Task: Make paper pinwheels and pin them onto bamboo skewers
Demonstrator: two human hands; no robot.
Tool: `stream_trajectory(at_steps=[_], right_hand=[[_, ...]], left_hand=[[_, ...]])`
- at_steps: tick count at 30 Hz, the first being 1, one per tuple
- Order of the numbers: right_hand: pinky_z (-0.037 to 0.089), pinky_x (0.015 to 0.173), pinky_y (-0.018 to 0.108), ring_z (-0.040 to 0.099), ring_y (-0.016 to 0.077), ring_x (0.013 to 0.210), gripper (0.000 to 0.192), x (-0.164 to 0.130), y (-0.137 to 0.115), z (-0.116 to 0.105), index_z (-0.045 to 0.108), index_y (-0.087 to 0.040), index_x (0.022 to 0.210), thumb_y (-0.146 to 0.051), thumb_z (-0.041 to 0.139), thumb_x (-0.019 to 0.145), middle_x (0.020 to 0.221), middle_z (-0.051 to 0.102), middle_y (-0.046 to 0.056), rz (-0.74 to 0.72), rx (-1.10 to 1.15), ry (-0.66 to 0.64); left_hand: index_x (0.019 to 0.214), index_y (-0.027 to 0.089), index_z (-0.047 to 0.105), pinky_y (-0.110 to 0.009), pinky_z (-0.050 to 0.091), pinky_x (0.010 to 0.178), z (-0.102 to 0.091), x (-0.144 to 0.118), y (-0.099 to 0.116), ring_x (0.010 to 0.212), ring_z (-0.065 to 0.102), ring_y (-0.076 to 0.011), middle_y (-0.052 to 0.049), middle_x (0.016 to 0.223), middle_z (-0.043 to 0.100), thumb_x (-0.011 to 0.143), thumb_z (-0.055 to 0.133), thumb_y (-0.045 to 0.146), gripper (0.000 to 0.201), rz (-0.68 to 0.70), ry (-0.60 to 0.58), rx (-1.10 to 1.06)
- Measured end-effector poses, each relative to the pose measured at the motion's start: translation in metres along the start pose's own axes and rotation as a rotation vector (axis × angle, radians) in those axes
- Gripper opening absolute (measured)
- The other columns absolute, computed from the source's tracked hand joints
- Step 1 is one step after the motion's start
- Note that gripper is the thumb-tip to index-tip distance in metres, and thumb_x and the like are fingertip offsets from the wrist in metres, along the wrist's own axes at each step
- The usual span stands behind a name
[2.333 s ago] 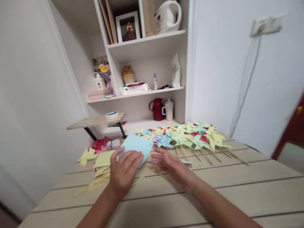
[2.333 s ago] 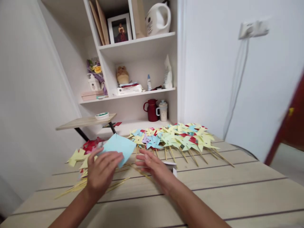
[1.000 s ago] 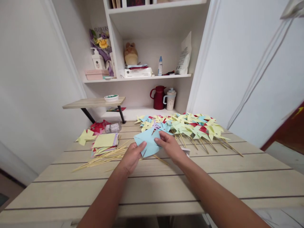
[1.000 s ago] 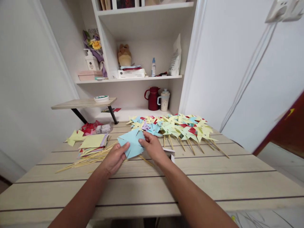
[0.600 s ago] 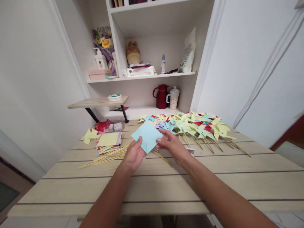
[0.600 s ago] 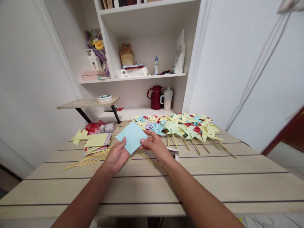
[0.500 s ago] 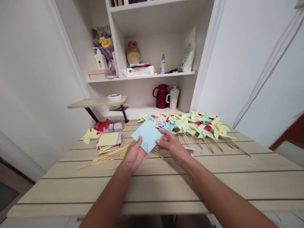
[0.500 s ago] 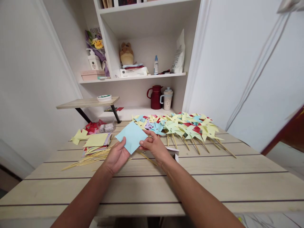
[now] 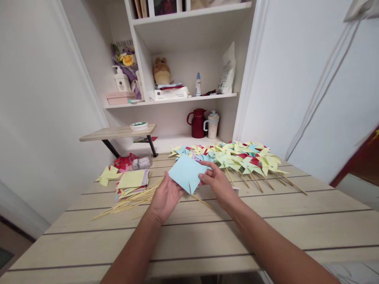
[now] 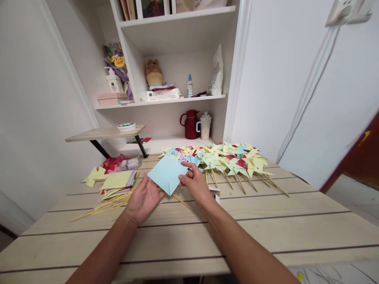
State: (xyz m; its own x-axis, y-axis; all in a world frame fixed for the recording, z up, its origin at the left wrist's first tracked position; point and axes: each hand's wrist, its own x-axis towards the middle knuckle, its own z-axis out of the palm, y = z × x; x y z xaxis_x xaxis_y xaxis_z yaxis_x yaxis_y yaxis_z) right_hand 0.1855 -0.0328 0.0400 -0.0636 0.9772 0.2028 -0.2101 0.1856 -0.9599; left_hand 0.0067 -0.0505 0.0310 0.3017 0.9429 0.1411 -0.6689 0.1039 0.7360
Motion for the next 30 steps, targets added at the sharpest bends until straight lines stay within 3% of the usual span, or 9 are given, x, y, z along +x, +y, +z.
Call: stream_trajectory(at_steps=[3, 6, 11, 15, 17, 21, 25, 30], right_hand=[[0.046, 0.073, 0.034, 0.056, 0.0160, 0.064, 0.050, 0.001, 0.002, -0.002, 0.057, -0.022, 0.119, -0.031, 0.070, 0.071, 0.063, 0.048, -0.008, -0.010, -0.016, -0.002], [0.047, 0.073, 0.033, 0.055, 0.0158, 0.064, 0.049, 0.001, 0.003, -0.004, 0.056, -0.021, 0.120, -0.030, 0.067, 0.073, 0.064, 0.046, -0.008, -0.031, -0.044, -0.006], [0.045, 0.068, 0.032, 0.052, 0.0154, 0.064, 0.047, -0.001, 0.003, -0.005, 0.055, -0.021, 0.122, -0.029, 0.063, 0.077, 0.066, 0.046, -0.007, -0.107, -0.144, -0.018], [0.043, 0.066, 0.031, 0.052, 0.0156, 0.064, 0.044, -0.001, 0.005, -0.006, 0.055, -0.022, 0.123, -0.027, 0.060, 0.079, 0.068, 0.046, -0.006, -0.152, -0.223, -0.037], [0.041, 0.064, 0.030, 0.052, 0.0156, 0.064, 0.043, 0.000, 0.007, -0.005, 0.055, -0.023, 0.122, -0.027, 0.060, 0.079, 0.068, 0.047, -0.006, -0.179, -0.258, -0.043], [0.042, 0.063, 0.029, 0.051, 0.0152, 0.064, 0.042, -0.001, 0.011, -0.003, 0.056, -0.022, 0.122, -0.027, 0.059, 0.080, 0.068, 0.047, -0.006, -0.202, -0.257, -0.068], [0.044, 0.064, 0.031, 0.051, 0.0156, 0.065, 0.041, -0.002, 0.012, -0.003, 0.056, -0.022, 0.123, -0.025, 0.059, 0.081, 0.071, 0.047, -0.005, -0.227, -0.303, -0.065], [0.048, 0.080, 0.038, 0.054, 0.0184, 0.080, 0.048, -0.006, 0.008, -0.004, 0.058, -0.026, 0.127, -0.014, 0.060, 0.081, 0.094, 0.051, 0.003, -0.507, -0.553, 0.095]], left_hand=[[0.128, 0.013, 0.061, -0.044, 0.040, 0.106, -0.002, -0.001, 0.003, 0.126, 0.055, -0.0299, -0.017, 0.133, 0.063, 0.090, 0.043, 0.066, 0.068, 0.000, 0.035, -0.033], [0.133, 0.013, 0.057, -0.045, 0.039, 0.107, -0.004, -0.001, 0.005, 0.125, 0.056, -0.0303, -0.018, 0.133, 0.063, 0.092, 0.040, 0.066, 0.069, 0.007, 0.054, -0.065], [0.144, 0.016, 0.048, -0.047, 0.037, 0.108, -0.003, -0.002, 0.009, 0.132, 0.050, -0.0316, -0.018, 0.141, 0.057, 0.092, 0.038, 0.066, 0.072, 0.003, 0.030, -0.096], [0.141, 0.016, 0.051, -0.046, 0.035, 0.110, -0.003, -0.002, 0.010, 0.138, 0.044, -0.0319, -0.017, 0.141, 0.057, 0.090, 0.041, 0.069, 0.074, 0.003, -0.004, -0.080], [0.137, 0.015, 0.055, -0.045, 0.036, 0.110, -0.005, -0.004, 0.008, 0.138, 0.044, -0.0317, -0.016, 0.141, 0.057, 0.091, 0.047, 0.062, 0.066, 0.010, -0.011, -0.043], [0.128, 0.012, 0.061, -0.044, 0.040, 0.109, -0.009, -0.006, 0.002, 0.129, 0.054, -0.0295, -0.016, 0.134, 0.063, 0.092, 0.062, 0.029, 0.040, 0.017, 0.022, 0.055], [0.127, 0.012, 0.061, -0.045, 0.045, 0.106, -0.011, -0.005, -0.001, 0.117, 0.064, -0.0280, -0.016, 0.124, 0.069, 0.090, 0.063, 0.017, 0.038, -0.005, 0.077, 0.070], [0.118, 0.010, 0.066, -0.042, 0.051, 0.100, -0.013, -0.002, -0.001, 0.107, 0.069, -0.0256, -0.014, 0.119, 0.072, 0.090, 0.062, 0.016, 0.029, 0.001, 0.131, 0.033]])
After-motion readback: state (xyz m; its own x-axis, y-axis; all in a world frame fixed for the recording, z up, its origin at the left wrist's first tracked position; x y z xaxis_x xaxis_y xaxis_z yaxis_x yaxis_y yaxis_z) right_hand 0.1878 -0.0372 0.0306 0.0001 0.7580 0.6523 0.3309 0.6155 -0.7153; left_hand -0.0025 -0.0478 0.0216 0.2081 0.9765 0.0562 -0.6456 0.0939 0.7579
